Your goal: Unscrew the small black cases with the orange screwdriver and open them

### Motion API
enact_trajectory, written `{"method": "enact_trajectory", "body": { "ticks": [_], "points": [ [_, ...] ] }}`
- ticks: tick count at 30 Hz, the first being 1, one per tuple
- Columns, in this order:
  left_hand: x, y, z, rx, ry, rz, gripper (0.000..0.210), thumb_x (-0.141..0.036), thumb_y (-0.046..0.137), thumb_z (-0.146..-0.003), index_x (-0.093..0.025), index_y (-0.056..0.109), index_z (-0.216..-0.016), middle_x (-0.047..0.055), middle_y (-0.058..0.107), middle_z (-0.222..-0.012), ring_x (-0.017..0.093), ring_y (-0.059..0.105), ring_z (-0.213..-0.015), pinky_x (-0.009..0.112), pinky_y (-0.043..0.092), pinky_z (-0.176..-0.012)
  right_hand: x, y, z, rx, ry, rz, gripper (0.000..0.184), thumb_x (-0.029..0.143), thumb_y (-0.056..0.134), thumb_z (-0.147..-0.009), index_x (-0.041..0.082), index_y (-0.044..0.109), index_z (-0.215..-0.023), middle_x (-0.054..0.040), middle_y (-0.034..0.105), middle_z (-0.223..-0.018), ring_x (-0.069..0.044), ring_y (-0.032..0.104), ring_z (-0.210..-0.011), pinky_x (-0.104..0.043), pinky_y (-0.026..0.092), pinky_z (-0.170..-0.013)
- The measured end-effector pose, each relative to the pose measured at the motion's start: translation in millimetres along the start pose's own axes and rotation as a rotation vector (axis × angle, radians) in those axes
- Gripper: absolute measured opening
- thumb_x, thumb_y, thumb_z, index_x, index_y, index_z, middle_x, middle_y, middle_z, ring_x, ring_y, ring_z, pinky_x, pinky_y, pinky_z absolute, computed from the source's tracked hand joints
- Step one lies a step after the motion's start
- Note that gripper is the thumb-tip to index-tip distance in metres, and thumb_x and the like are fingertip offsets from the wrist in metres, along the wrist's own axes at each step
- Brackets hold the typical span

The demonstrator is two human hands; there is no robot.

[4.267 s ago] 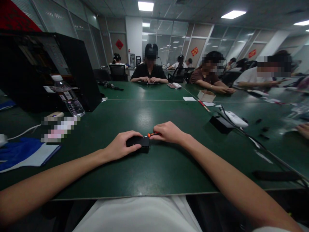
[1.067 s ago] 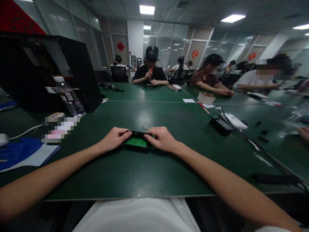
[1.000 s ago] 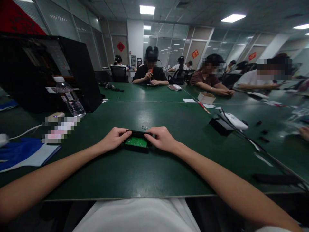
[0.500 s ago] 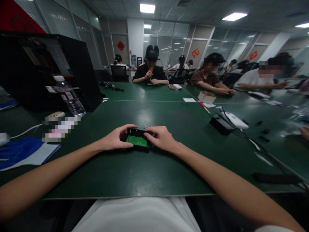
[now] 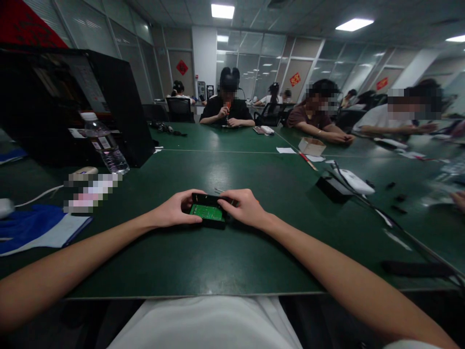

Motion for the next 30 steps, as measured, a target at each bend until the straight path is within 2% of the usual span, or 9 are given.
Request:
{"method": "enact_trajectory", "body": {
  "ticks": [8,19,25,30],
  "points": [
    [-3.3,1.2,1.3,-0.006,0.002,0.0,0.065,-0.022,0.087,-0.071,-0.017,0.056,-0.129,0.01,0.07,-0.123,0.027,0.07,-0.113,0.041,0.055,-0.099,-1.9,0.2,0.1,0.013,0.002,-0.004,0.023,0.031,0.059,-0.098,0.014,0.074,-0.095,-0.0031,0.072,-0.074,-0.011,0.062,-0.06,-0.022,0.045,-0.057],
    [-4.2,1.8,1.8,-0.024,0.021,-0.023,0.069,-0.024,0.087,-0.072,-0.018,0.055,-0.132,0.011,0.068,-0.126,0.028,0.069,-0.113,0.043,0.055,-0.099,-0.8,0.2,-0.1,0.012,-0.003,0.02,0.025,0.035,0.058,-0.098,0.017,0.075,-0.095,-0.0041,0.075,-0.078,-0.014,0.066,-0.064,-0.025,0.048,-0.062],
    [-3.4,2.4,2.5,-0.016,0.023,-0.012,0.068,-0.025,0.087,-0.073,-0.018,0.054,-0.132,0.011,0.068,-0.124,0.027,0.069,-0.114,0.043,0.054,-0.1,0.8,-1.3,1.0,-0.012,-0.031,0.051,0.023,0.03,0.059,-0.097,0.017,0.073,-0.109,-0.0068,0.08,-0.094,-0.014,0.072,-0.071,-0.023,0.054,-0.063],
    [-1.2,2.1,2.5,-0.01,0.033,-0.001,0.069,-0.025,0.087,-0.074,-0.018,0.053,-0.133,0.011,0.067,-0.126,0.027,0.069,-0.115,0.043,0.054,-0.101,0.2,-0.3,2.3,-0.026,-0.065,0.077,0.026,0.03,0.058,-0.098,0.02,0.073,-0.117,-0.008,0.08,-0.105,-0.017,0.077,-0.084,-0.027,0.059,-0.076]
  ]
}}
Point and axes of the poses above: each hand's wrist, its own z-axis away from the middle knuckle, its own y-axis out of the palm, x = y × z, the point moved 5 cm from there along -z, towards the middle knuckle
